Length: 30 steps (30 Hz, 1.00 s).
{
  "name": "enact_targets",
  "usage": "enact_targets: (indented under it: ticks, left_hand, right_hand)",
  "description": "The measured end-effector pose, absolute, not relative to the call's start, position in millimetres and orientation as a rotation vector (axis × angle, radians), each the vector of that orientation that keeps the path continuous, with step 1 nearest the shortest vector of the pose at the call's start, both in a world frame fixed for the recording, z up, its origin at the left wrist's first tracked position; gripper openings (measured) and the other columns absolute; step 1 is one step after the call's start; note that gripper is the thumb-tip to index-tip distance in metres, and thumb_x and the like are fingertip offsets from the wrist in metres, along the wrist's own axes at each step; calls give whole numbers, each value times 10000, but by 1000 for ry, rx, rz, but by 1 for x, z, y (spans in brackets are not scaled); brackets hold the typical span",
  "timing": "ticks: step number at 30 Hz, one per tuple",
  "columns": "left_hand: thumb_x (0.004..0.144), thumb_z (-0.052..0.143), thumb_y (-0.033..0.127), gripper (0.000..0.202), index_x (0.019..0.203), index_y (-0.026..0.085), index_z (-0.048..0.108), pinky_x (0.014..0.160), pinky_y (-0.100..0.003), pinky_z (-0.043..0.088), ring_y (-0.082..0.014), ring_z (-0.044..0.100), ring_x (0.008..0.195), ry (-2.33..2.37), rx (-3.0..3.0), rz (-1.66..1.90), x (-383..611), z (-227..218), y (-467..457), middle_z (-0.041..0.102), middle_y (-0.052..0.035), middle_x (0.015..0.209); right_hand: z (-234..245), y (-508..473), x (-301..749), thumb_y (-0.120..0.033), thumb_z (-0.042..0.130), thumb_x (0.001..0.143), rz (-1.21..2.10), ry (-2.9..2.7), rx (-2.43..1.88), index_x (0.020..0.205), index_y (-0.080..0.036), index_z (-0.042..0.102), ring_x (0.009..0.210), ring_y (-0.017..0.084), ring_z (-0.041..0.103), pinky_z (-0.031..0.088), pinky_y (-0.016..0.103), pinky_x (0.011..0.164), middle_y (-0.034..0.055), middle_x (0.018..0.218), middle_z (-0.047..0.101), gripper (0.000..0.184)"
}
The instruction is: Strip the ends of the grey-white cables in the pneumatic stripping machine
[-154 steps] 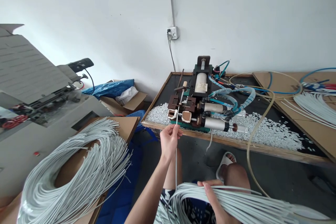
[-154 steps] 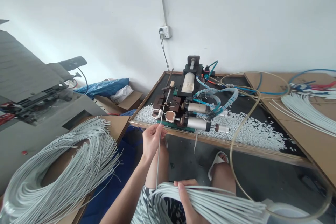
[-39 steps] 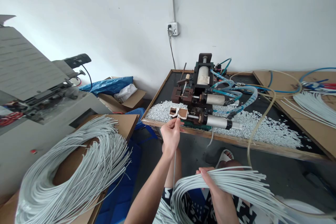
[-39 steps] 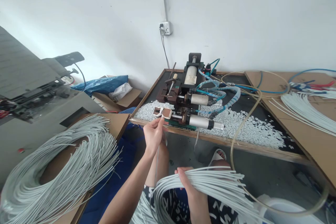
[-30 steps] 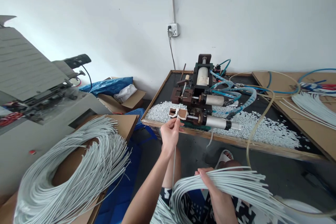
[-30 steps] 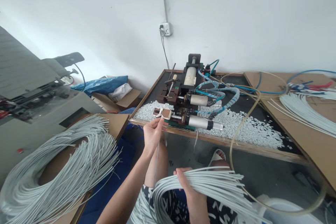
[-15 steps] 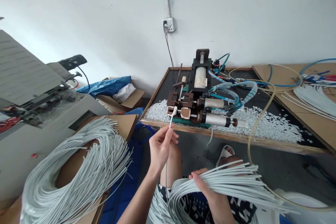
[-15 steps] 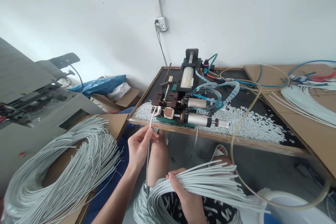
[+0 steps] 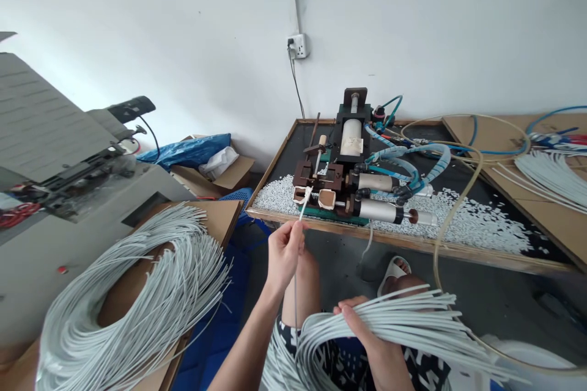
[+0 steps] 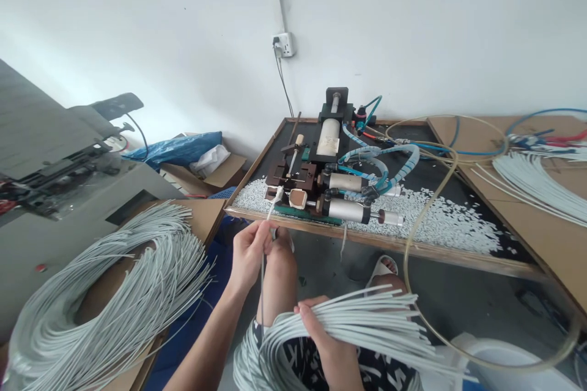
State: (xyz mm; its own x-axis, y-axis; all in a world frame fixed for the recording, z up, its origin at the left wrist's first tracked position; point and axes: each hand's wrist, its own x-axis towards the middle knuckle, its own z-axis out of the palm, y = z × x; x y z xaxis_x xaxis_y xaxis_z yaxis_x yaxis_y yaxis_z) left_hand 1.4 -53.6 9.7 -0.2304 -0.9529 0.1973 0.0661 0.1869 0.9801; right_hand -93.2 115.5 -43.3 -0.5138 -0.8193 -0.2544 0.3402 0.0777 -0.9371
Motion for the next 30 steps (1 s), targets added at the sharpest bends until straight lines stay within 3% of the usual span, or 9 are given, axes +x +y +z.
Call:
enact_targets:
  ticks: [3, 9, 14, 30]
  left_hand:
    - [895, 656, 588, 488, 800, 114, 729, 474, -208, 301, -84, 378, 476, -1565, 938, -1153, -10, 6, -62, 435, 38, 512]
    - [897, 639, 546, 447, 854, 114, 747, 449, -212, 309, -90, 405, 448, -1469, 1004, -1116, -24, -7, -71, 518, 21, 520]
    - [881, 648, 530, 434, 823, 110, 740, 454, -200, 347, -90, 448, 444, -1411, 1006, -1133, -32, -6, -72, 552, 11, 516]
    - [872, 677, 526, 418, 803, 121, 755, 438, -197, 356, -88, 462, 420, -1371, 981, -1157, -37, -8, -79, 549, 15, 493]
  right_hand:
    - [-47, 119, -96, -659, 784, 760, -1600, 1455, -566, 816, -241, 775, 910, 251, 716, 469, 344, 957, 19, 858, 770, 422]
    - [-52, 123, -99, -623, 797, 762, -1651, 1480, -524, 812, -229, 777, 851, 264, 726, 521, 340, 831, 30, 841, 778, 398]
    - [-47, 122, -103, -610, 786, 775, -1654, 1516, -585, 781, -226, 769, 883, 272, 720, 510, 349, 900, 40, 850, 779, 385]
    - [-50, 122, -104, -587, 802, 765, -1659, 1500, -510, 801, -220, 765, 863, 269, 718, 538, 340, 790, 44, 874, 773, 371]
